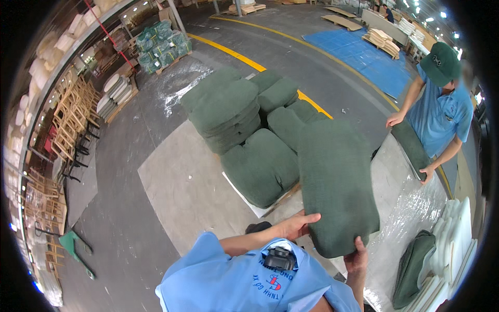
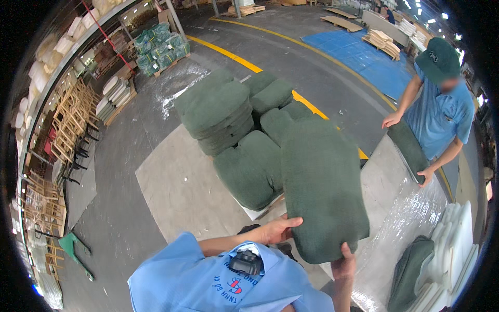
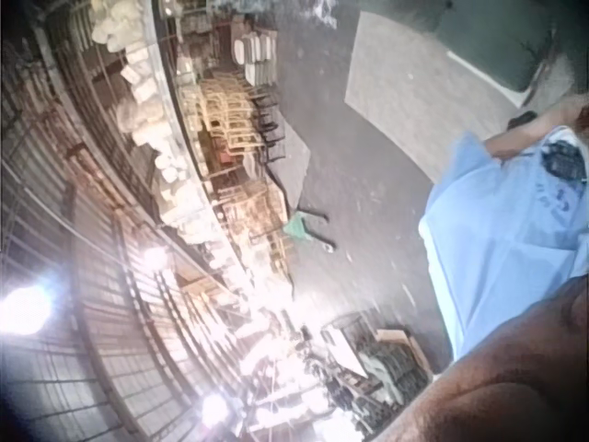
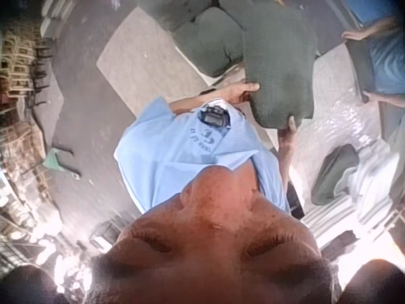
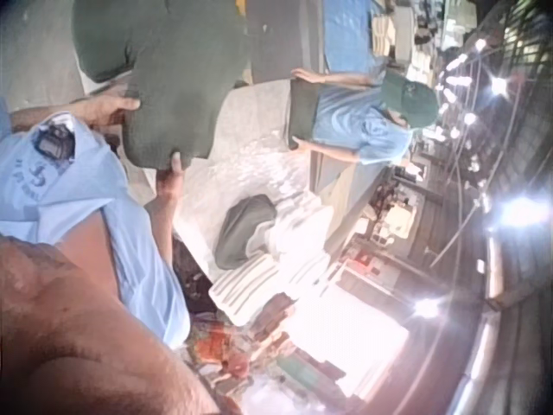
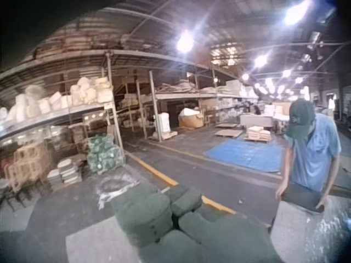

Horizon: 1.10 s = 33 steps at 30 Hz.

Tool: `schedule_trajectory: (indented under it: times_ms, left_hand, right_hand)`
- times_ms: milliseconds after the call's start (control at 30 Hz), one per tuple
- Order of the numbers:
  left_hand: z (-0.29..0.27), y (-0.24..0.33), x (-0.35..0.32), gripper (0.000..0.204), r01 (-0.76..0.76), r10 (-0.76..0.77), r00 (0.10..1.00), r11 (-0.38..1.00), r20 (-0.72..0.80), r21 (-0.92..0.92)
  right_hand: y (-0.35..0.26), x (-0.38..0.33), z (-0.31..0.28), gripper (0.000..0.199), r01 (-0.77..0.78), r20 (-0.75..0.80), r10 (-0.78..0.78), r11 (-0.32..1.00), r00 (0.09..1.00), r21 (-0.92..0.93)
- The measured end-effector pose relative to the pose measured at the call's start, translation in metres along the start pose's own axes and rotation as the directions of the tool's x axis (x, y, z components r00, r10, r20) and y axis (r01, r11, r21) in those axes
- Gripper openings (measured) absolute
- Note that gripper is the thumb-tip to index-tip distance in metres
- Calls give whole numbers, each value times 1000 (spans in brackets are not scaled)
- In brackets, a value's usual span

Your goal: The person inserts white foam inserts into green fabric covers on a table, folds the covers over the foam, and stacks the finished cushions. The person repeats this process for multiple cushions while coworkers work nearby.

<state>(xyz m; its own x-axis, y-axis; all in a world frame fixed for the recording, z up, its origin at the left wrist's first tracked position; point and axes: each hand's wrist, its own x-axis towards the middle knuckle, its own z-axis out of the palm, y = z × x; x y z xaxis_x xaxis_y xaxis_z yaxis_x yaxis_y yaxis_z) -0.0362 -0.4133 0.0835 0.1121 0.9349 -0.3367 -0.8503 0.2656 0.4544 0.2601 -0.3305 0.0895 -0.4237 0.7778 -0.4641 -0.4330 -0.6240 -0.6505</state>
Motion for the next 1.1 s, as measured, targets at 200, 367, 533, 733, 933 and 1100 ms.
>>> schedule_trajectory:
  times_ms: [200,367,533,733,933,1100]
  left_hand:
    - [-88,48,-37,71,152,-165,954,986,-250,-70]
    - [-184,111,-72,68,230,-212,914,973,-347,12]
    - [-275,234,-122,73,192,-38,904,926,-426,326]
    - [-366,342,-197,67,166,15,818,951,-575,262]
    - [-443,350,-200,74,369,-173,712,917,-680,153]
    - [-463,337,-148,101,482,-296,675,870,-675,101]
  right_hand:
    - [96,31,89,62,-220,-149,224,975,963,38]
    - [173,59,180,47,-282,-228,314,946,922,163]
    - [271,120,251,46,-151,-260,213,959,942,240]
    - [382,167,337,59,-304,-119,353,902,928,307]
    - [448,175,331,63,-557,-243,502,763,830,-327]
    - [385,165,312,53,-492,-398,325,742,858,-456]
